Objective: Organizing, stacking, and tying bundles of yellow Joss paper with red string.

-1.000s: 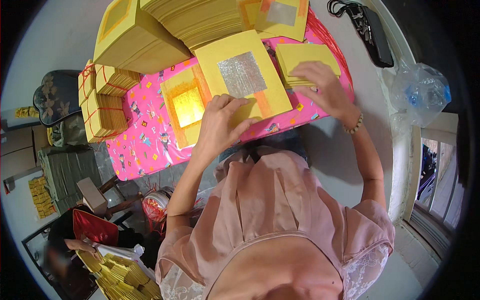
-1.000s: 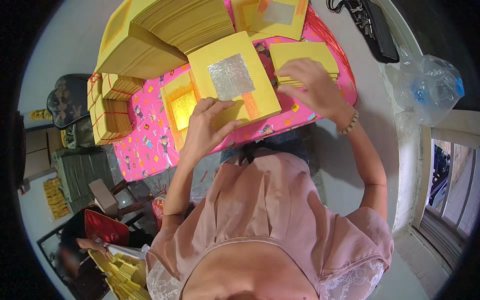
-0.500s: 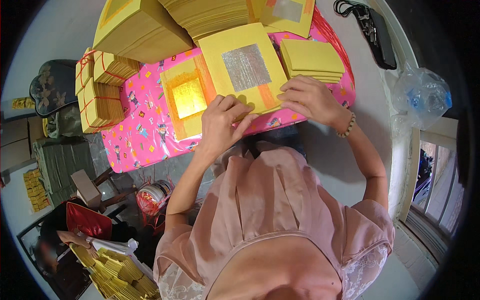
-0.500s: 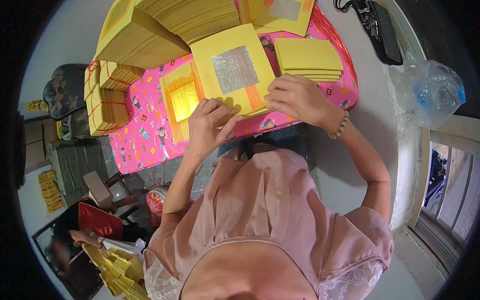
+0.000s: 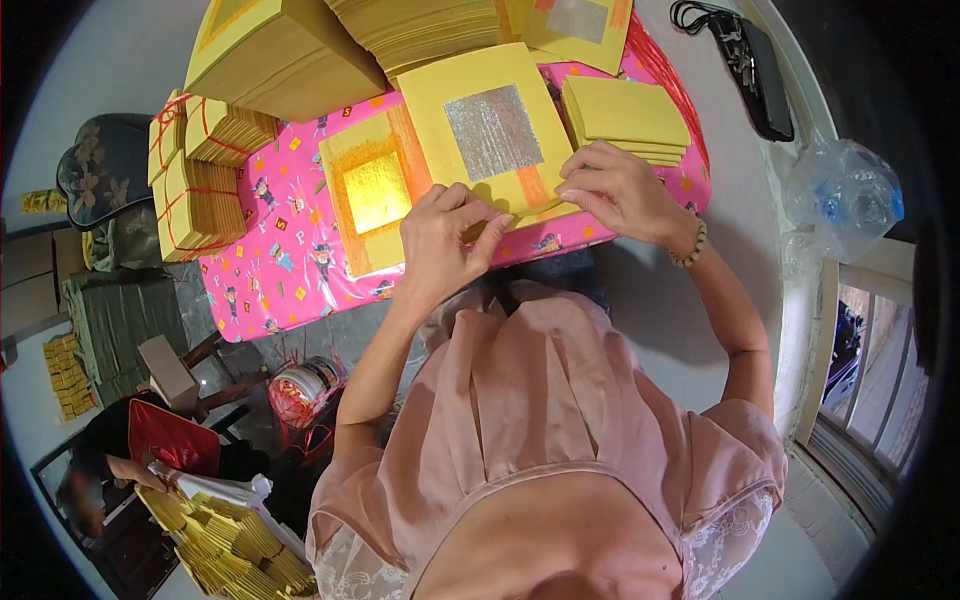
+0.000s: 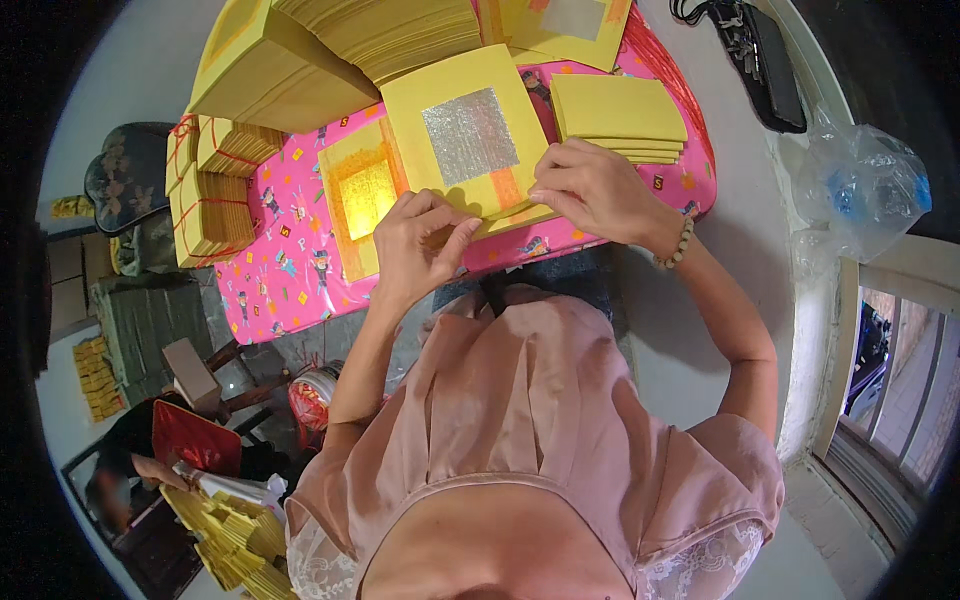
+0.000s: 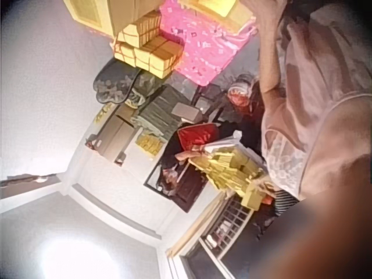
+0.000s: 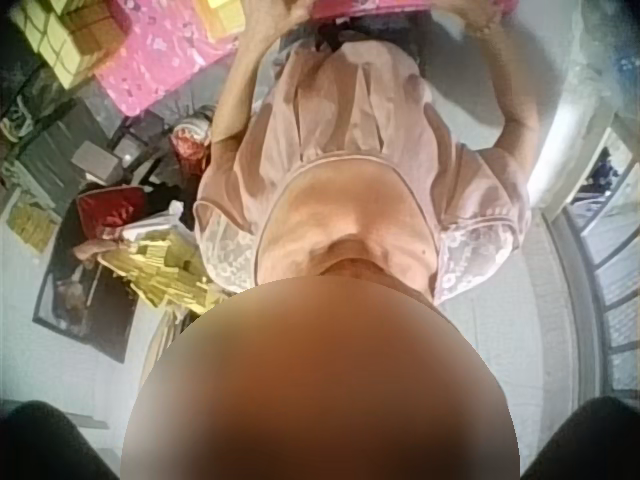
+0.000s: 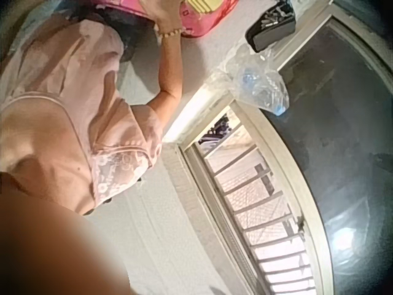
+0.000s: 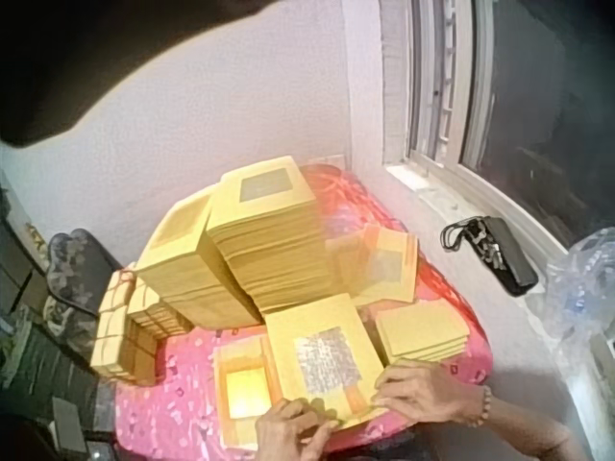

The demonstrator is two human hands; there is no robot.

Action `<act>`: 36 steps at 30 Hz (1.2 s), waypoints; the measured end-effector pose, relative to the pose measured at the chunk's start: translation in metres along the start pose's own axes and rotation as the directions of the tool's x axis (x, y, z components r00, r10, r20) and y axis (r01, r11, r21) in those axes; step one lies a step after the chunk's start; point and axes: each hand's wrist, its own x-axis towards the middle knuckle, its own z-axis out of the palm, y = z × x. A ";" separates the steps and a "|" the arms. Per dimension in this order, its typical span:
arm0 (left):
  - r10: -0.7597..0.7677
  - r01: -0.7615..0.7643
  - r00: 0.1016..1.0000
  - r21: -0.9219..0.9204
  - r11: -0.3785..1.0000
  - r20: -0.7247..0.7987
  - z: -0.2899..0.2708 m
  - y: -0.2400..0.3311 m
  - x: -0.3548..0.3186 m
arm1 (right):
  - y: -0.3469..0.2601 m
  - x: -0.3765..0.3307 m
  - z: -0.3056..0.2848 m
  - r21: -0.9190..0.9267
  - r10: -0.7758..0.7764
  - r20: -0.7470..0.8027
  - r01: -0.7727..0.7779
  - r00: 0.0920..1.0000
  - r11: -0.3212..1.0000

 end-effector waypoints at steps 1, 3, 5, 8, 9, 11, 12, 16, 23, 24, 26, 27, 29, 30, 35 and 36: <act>-0.023 0.023 1.000 0.002 1.000 0.020 -0.002 0.002 0.001 | -0.001 0.000 -0.001 -0.004 -0.001 -0.001 0.001 1.000 1.000; -0.048 0.048 0.998 0.004 0.999 0.041 -0.004 0.003 0.002 | -0.002 0.001 -0.002 0.001 0.003 -0.004 -0.003 1.000 1.000; -0.053 0.053 0.998 -0.009 0.999 0.044 -0.004 0.002 0.005 | 0.001 0.002 -0.002 0.004 -0.004 -0.009 0.004 1.000 1.000; -0.044 0.044 0.999 -0.024 0.999 0.019 -0.002 -0.002 0.005 | 0.002 0.003 -0.001 0.014 0.004 -0.009 -0.004 1.000 1.000; -0.043 0.044 0.999 -0.025 0.999 0.019 -0.002 -0.001 0.005 | 0.002 0.003 -0.001 0.021 0.021 -0.005 -0.021 1.000 1.000; -0.060 0.060 0.998 -0.006 0.998 0.034 -0.003 0.002 0.006 | 0.001 0.001 -0.002 -0.016 0.000 0.002 0.000 1.000 1.000; -0.058 0.058 0.998 -0.002 0.998 0.028 -0.004 0.002 0.006 | 0.001 0.002 -0.002 -0.052 -0.025 0.010 0.025 1.000 0.998; -0.025 0.025 1.000 -0.015 1.000 -0.006 -0.005 0.001 0.005 | -0.009 0.002 0.000 -0.197 -0.128 -0.063 0.114 0.990 0.974; 0.033 -0.033 0.999 0.032 0.999 -0.018 -0.014 0.008 0.018 | 0.005 0.019 -0.012 -0.151 -0.036 -0.073 0.024 0.997 0.988; 0.141 -0.127 0.978 0.095 0.987 -0.153 -0.015 0.014 0.021 | 0.005 0.027 -0.017 -0.151 -0.045 -0.075 0.033 0.996 0.988; 0.268 -0.223 0.932 0.196 0.955 -0.244 -0.014 0.016 0.016 | 0.007 0.045 -0.025 -0.054 -0.012 -0.103 0.007 0.995 0.999; 0.271 -0.225 0.930 0.199 0.954 -0.248 -0.013 0.018 0.017 | 0.010 0.054 -0.028 -0.057 -0.017 -0.104 0.011 0.994 0.998; 0.308 -0.253 0.935 0.275 0.928 -0.179 -0.010 0.022 0.022 | 0.017 0.071 -0.032 -0.070 0.021 -0.129 -0.030 0.991 0.997; 0.299 -0.266 0.949 0.253 0.930 -0.102 -0.008 0.017 0.025 | 0.020 0.080 -0.033 -0.071 0.015 -0.130 -0.024 0.991 0.997; 0.186 -0.193 0.981 0.230 0.954 0.054 0.007 0.001 0.047 | 0.043 0.121 -0.031 -0.097 0.125 -0.094 -0.134 0.988 0.986; 0.146 -0.165 0.985 0.253 0.953 0.091 0.009 -0.002 0.051 | 0.050 0.128 -0.029 -0.097 0.121 -0.095 -0.131 0.988 0.987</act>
